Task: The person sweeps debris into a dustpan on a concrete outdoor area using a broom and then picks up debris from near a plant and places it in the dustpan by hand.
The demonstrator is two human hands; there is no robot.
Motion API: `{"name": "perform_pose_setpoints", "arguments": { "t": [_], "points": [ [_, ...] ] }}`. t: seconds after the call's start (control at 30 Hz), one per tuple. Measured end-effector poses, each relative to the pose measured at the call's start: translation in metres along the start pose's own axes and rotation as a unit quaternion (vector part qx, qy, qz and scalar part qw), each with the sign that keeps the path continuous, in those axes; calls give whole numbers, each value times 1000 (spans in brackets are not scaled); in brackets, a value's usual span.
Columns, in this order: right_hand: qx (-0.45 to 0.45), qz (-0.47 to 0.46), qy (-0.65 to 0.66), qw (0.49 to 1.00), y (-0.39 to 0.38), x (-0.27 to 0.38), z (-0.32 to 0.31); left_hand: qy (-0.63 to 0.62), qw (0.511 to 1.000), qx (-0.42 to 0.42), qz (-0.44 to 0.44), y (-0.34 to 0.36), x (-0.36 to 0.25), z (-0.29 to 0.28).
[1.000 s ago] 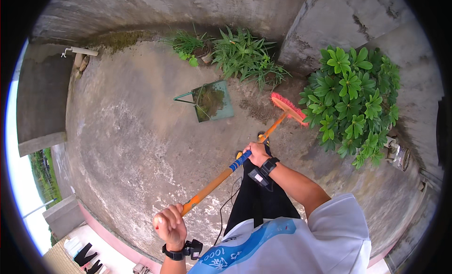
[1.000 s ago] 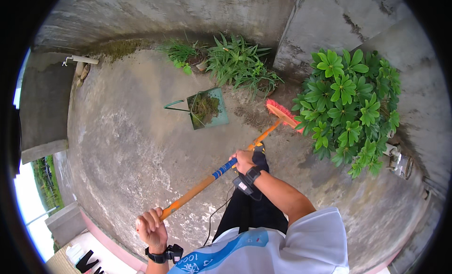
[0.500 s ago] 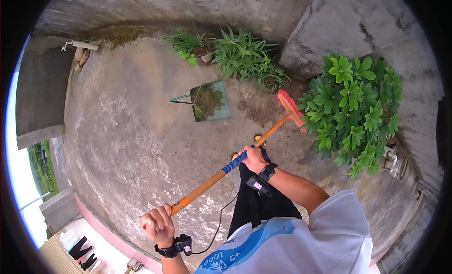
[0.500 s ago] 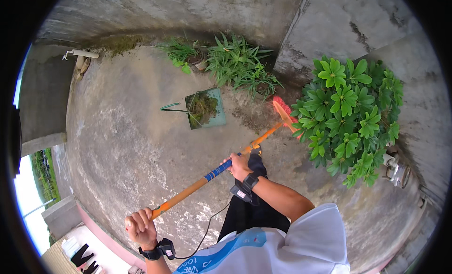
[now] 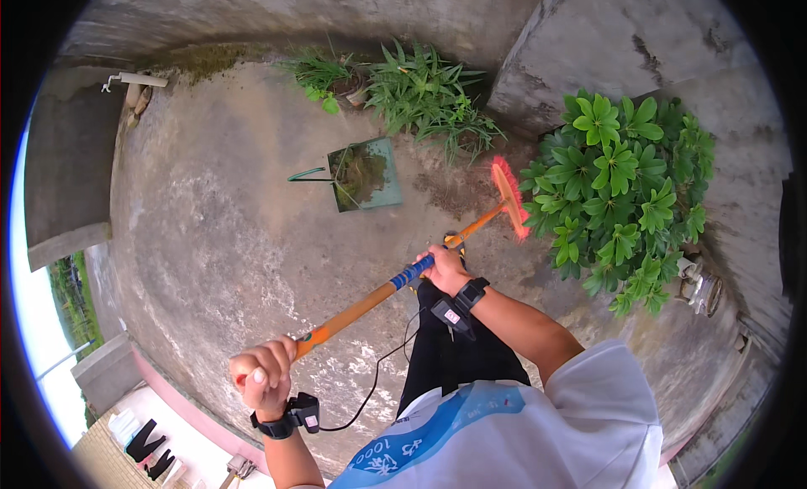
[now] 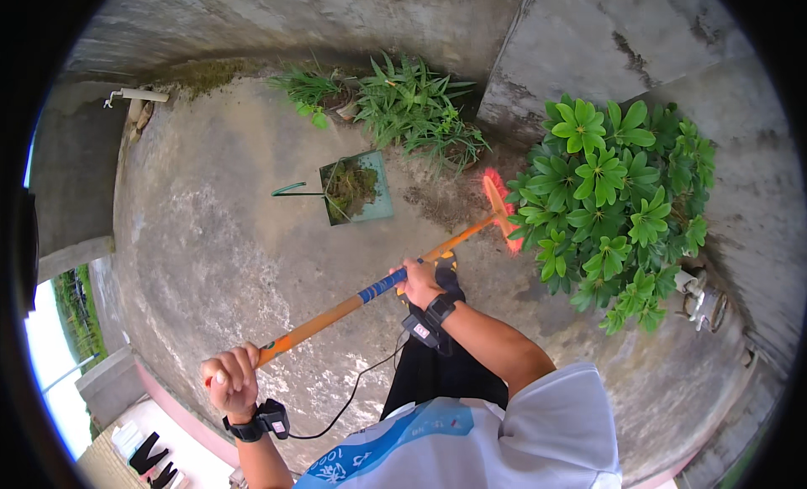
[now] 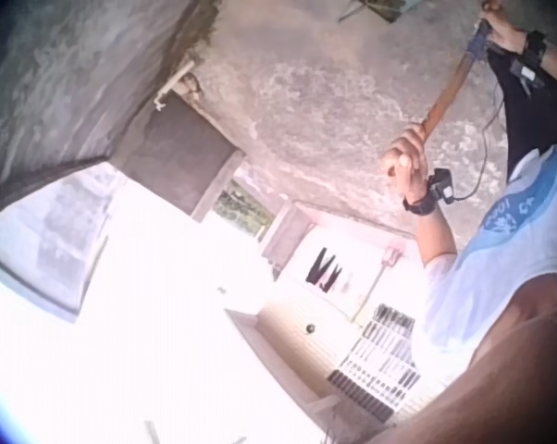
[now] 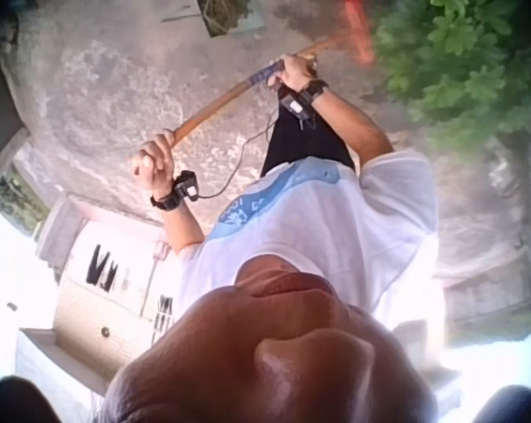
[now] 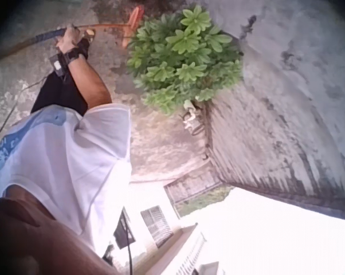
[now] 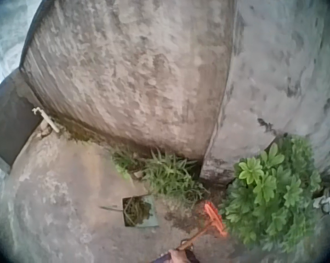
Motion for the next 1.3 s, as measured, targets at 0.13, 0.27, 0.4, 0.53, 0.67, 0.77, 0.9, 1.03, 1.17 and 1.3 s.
{"name": "perform_pose_setpoints", "arguments": {
  "t": [0.13,0.27,0.4,0.53,0.67,0.77,0.9,1.03,1.17,1.3],
  "points": [
    [-107,-132,-50,984,14,86,-25,-2,999,11,-36,10,69,28],
    [-129,-65,-174,974,48,70,-33,33,996,-65,-52,3,84,20],
    [1,33,-155,987,-2,-17,7,38,999,-7,-24,-16,1,-5],
    [46,42,-10,998,-53,-22,12,16,998,60,-22,2,-22,4],
    [-17,1,61,998,-29,22,-89,-74,979,157,-104,28,65,58],
    [-159,-13,78,984,-28,47,-155,-89,952,244,-159,23,128,108],
    [-209,-20,3,978,-1,51,-168,-64,964,196,-166,26,147,92],
    [-81,-40,-61,994,26,-1,-65,-9,989,134,-67,31,59,34],
    [42,-5,-35,999,-27,-52,54,13,988,152,-13,26,-39,-11],
    [-6,-53,-8,999,-47,-45,34,-3,985,168,-22,24,-29,-23]
  ]
}}
Point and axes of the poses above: each hand's wrist, its own y-axis towards the middle knuckle, its own z-axis out of the palm, x = y × z, the point moved 10 cm from there along y, towards the middle knuckle, and after that the axes turned 2 degrees about z, right-handed, at the moved point
